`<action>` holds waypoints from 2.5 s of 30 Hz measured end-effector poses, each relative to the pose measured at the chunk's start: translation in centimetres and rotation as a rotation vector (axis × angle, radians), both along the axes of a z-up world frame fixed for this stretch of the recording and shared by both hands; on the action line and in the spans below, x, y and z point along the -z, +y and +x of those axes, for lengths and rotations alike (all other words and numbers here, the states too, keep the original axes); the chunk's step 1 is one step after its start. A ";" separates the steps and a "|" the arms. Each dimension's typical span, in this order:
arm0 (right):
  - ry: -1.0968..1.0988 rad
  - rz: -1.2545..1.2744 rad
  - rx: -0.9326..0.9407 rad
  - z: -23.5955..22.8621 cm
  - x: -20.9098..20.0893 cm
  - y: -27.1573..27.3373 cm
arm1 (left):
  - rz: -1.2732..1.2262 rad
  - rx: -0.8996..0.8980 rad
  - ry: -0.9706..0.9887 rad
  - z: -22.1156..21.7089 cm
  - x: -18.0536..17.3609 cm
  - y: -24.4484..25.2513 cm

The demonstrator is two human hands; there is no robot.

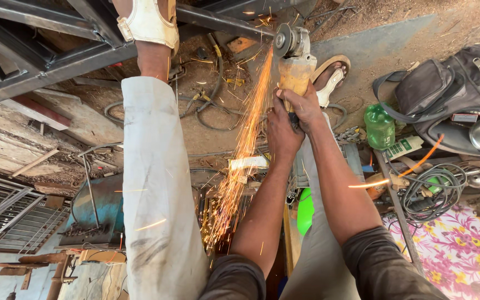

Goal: The person uses an angle grinder to smooth and cut a metal frame, producing sparks. They then switch to a welding torch to join metal pieces on the frame, creating bright flashes of light.

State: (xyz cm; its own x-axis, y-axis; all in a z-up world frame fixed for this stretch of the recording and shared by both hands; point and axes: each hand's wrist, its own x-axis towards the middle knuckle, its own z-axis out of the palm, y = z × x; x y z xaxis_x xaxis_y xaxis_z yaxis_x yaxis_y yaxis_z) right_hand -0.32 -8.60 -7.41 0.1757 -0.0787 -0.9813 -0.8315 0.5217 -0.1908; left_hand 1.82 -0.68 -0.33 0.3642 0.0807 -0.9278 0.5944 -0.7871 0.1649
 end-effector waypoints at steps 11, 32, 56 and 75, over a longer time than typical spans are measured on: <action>0.015 0.001 0.044 0.3 -0.6 0.7 | 0.042 0.066 0.068 -1.5 0.5 0.7; -0.015 0.023 0.085 -2.2 -0.9 3.2 | -0.004 0.054 0.012 -1.4 -1.1 3.0; 0.019 0.001 0.028 -3.9 -1.7 4.3 | -0.007 -0.025 0.053 -3.6 -1.7 4.1; -0.180 -0.006 0.146 -3.2 -9.2 -5.4 | 0.362 -0.643 -0.434 6.8 23.9 10.8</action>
